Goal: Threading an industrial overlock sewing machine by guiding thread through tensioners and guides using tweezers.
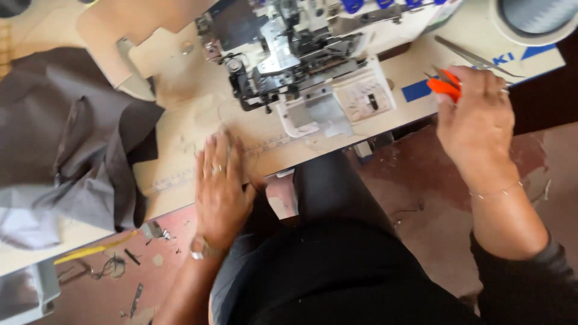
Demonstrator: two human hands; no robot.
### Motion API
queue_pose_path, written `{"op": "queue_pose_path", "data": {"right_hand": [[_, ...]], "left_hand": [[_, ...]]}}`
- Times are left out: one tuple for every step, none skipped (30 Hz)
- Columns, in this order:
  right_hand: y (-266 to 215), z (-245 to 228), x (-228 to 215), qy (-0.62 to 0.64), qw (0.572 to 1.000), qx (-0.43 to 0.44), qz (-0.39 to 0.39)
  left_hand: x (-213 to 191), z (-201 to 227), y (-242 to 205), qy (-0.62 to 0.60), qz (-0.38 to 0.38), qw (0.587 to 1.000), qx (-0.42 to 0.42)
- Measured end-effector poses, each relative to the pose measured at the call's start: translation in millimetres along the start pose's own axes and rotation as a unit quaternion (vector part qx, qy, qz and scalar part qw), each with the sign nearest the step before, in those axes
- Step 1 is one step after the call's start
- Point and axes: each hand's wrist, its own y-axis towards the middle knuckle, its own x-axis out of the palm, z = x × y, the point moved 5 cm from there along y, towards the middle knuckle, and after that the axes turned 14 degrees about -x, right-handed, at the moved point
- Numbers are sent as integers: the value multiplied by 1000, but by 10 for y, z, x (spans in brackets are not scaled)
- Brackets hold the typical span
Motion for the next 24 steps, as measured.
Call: {"op": "queue_pose_path", "data": {"right_hand": [[36, 79, 64, -5, 1000, 6, 0], [67, 100, 105, -64, 997, -24, 21], [91, 106, 152, -123, 990, -54, 42], [138, 113, 179, -120, 990, -55, 40], [187, 83, 203, -154, 984, -81, 40], [225, 31, 240, -185, 976, -109, 40], [220, 9, 257, -179, 977, -111, 36], [215, -19, 227, -193, 971, -126, 69], [213, -45, 195, -207, 963, -140, 102], [156, -191, 115, -209, 962, -140, 102], [108, -331, 50, -124, 977, -150, 89], [80, -467, -13, -40, 983, -159, 79], [56, -566, 44, -43, 983, -158, 82], [15, -688, 91, 2, 980, -169, 105], [-31, -808, 143, 47, 975, -179, 127], [-53, -871, 226, 47, 975, -176, 125], [-91, -930, 259, 56, 967, -174, 176], [-98, -978, 295, 64, 955, -175, 230], [-136, -1105, 286, 64, 955, -175, 231], [-162, -1209, 272, 110, 947, -171, 247], [-187, -1311, 260, 156, 937, -168, 262], [-204, -1428, 114, 156, 937, -167, 263], [-189, -1508, 43, 358, 896, -147, 215], [-185, -1628, -14, 544, 815, -119, 159]], "left_hand": [[3, 38, -6, -4, 0, 1000, 6], [-58, 86, -69, -98, 22, 994, 37], [-122, 114, -142, -192, 45, 978, 66], [-129, 143, -109, -191, 42, 979, 64], [-201, 182, -105, -232, 91, 963, 103], [-284, 204, -131, -270, 136, 943, 139], [-250, 224, -139, -268, 132, 945, 135], [-217, 258, -136, -276, 135, 940, 150], [-188, 294, -128, -284, 138, 934, 165], [-226, 368, -135, -285, 139, 934, 166], [-246, 422, -116, -340, 98, 924, 144], [-258, 477, -77, -392, 59, 909, 124], [-203, 538, -60, -393, 63, 908, 127], [-171, 573, -64, -413, 76, 899, 119], [-134, 608, -72, -434, 90, 890, 112], [-161, 685, -70, -435, 86, 889, 112], [-198, 769, -77, -444, 85, 883, 125], [-235, 851, -61, -452, 87, 877, 139], [-272, 905, -75, -452, 88, 877, 140], [-309, 965, -79, -449, 94, 876, 149], [-346, 1026, -83, -445, 100, 876, 159], [-387, 1030, -82, -444, 99, 876, 159], [-424, 1018, -73, -505, 78, 845, 158], [-458, 1001, -62, -563, 56, 810, 156]]}}
